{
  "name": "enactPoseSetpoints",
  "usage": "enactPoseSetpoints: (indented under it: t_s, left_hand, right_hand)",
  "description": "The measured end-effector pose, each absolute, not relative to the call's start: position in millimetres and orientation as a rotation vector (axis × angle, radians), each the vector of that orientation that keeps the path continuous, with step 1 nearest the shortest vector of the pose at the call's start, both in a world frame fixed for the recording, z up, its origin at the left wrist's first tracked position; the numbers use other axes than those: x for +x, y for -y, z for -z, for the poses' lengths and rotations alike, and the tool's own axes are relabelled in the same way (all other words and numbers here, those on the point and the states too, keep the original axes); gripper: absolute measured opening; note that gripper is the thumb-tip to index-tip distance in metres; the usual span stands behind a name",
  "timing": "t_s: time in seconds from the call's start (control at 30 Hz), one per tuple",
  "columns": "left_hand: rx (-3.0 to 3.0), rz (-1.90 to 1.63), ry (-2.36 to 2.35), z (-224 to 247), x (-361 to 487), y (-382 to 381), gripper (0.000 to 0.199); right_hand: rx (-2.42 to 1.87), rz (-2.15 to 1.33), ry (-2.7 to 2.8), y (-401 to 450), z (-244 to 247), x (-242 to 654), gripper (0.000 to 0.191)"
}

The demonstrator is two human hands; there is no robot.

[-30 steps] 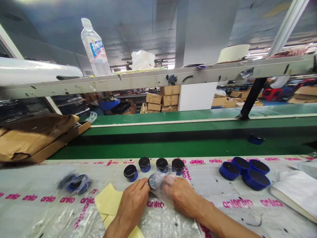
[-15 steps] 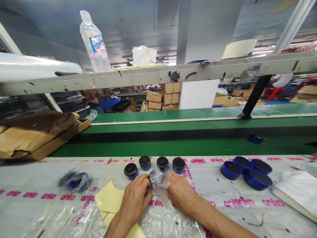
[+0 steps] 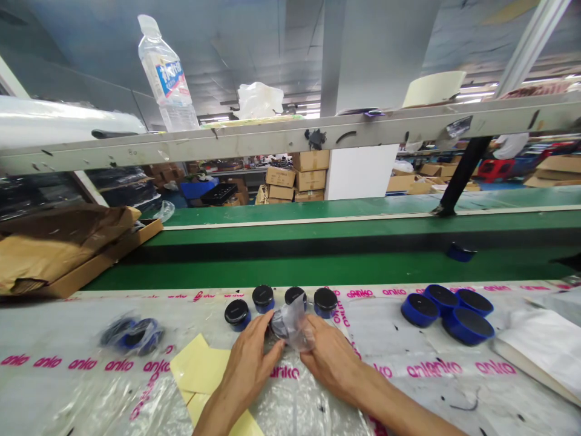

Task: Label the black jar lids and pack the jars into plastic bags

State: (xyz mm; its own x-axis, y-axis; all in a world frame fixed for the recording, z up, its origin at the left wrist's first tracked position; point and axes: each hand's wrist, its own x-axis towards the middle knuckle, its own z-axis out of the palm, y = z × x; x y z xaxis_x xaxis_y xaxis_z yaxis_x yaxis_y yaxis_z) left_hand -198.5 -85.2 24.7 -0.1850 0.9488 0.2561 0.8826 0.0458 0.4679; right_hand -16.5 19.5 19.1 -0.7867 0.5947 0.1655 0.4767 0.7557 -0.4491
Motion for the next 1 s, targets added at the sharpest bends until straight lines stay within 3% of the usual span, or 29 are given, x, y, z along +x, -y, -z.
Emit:
enactPoseSetpoints:
  t_s: [0.23, 0.4, 0.67, 0.87, 1.0]
  left_hand:
    - [1.888, -0.726, -2.208, -29, -192, 80, 0.019]
    - [1.847, -0.694, -2.260, -31, -192, 75, 0.015]
    - [1.756, -0.711, -2.244, -43, -191, 77, 0.041]
    - [1.751, -0.762, -2.130, -41, -188, 85, 0.034]
    - [1.736, -0.818, -2.167, -41, -188, 84, 0.032]
  right_hand:
    - [-0.883, -0.333, 2.748, -13, -16, -30, 0.022]
    - [-0.834, -0.416, 2.759, -16, -20, -28, 0.018]
    - [-0.661, -0.622, 2.468, -18, -10, -21, 0.011]
    - [-0.612, -0.665, 2.279, -23, -15, -24, 0.011]
    - [-0.563, -0.414, 2.259, -25, -35, -23, 0.012]
